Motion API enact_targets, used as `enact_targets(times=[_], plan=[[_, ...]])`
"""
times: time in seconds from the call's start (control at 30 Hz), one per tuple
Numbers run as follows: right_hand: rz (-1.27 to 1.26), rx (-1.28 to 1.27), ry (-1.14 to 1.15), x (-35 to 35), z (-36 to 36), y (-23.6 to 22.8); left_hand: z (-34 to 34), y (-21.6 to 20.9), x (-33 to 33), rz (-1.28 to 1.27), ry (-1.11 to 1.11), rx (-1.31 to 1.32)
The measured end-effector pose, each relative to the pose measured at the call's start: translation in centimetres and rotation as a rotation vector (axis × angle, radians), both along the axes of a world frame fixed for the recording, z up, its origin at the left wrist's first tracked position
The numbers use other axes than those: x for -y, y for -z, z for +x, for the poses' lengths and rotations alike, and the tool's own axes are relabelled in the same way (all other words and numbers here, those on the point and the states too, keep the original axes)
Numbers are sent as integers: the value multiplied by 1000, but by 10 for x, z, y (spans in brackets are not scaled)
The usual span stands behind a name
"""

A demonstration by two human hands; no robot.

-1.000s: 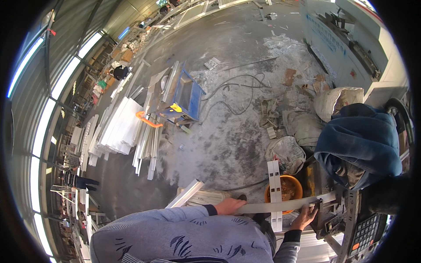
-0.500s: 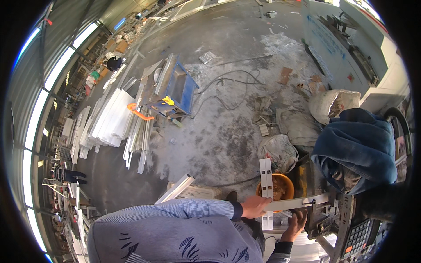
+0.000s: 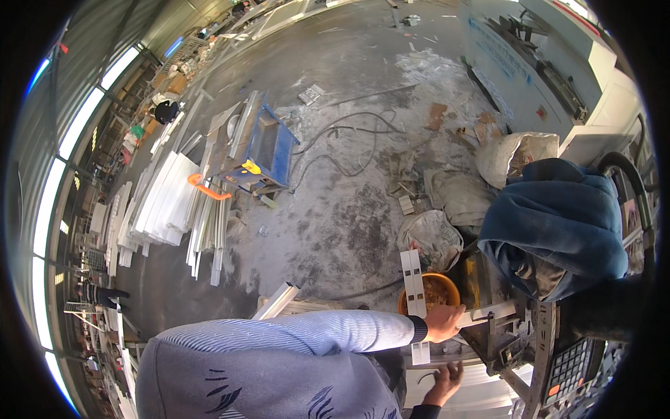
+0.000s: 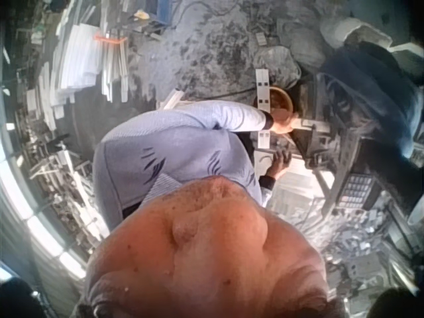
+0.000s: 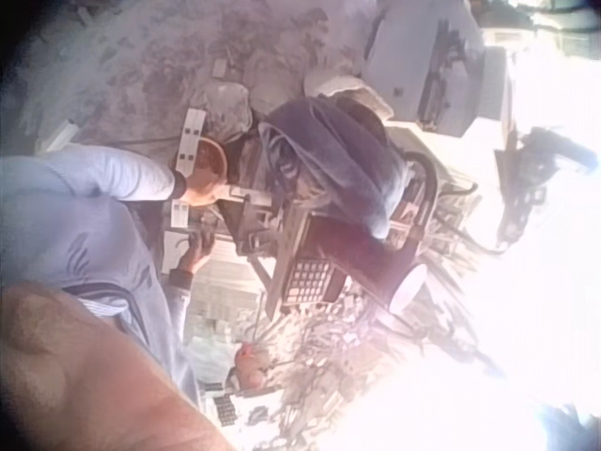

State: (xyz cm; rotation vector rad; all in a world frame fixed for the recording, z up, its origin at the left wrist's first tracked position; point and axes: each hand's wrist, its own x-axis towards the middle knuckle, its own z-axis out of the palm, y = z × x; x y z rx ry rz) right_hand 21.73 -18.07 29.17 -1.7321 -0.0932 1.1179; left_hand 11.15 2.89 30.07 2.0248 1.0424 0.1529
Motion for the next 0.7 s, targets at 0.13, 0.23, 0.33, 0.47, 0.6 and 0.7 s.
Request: enact_targets(times=[0.13,0.23,0.33,0.47,0.6,0.7], plan=[[58,233,393,39,69,2,-18,0,0,156,-2,108],[-112,856,321,49,114,-25,-39,-4,-3,78,102,27],[-222,1186,152,49,146,-59,-51,-8,-3,73,147,-45],[121,1107,217,20,192,-36,-55,-9,-6,220,139,86],[329,1125,606,16,223,33,-54,-13,-12,-13,150,86],[195,1123,551,39,219,61,-55,-16,-15,87,202,68]])
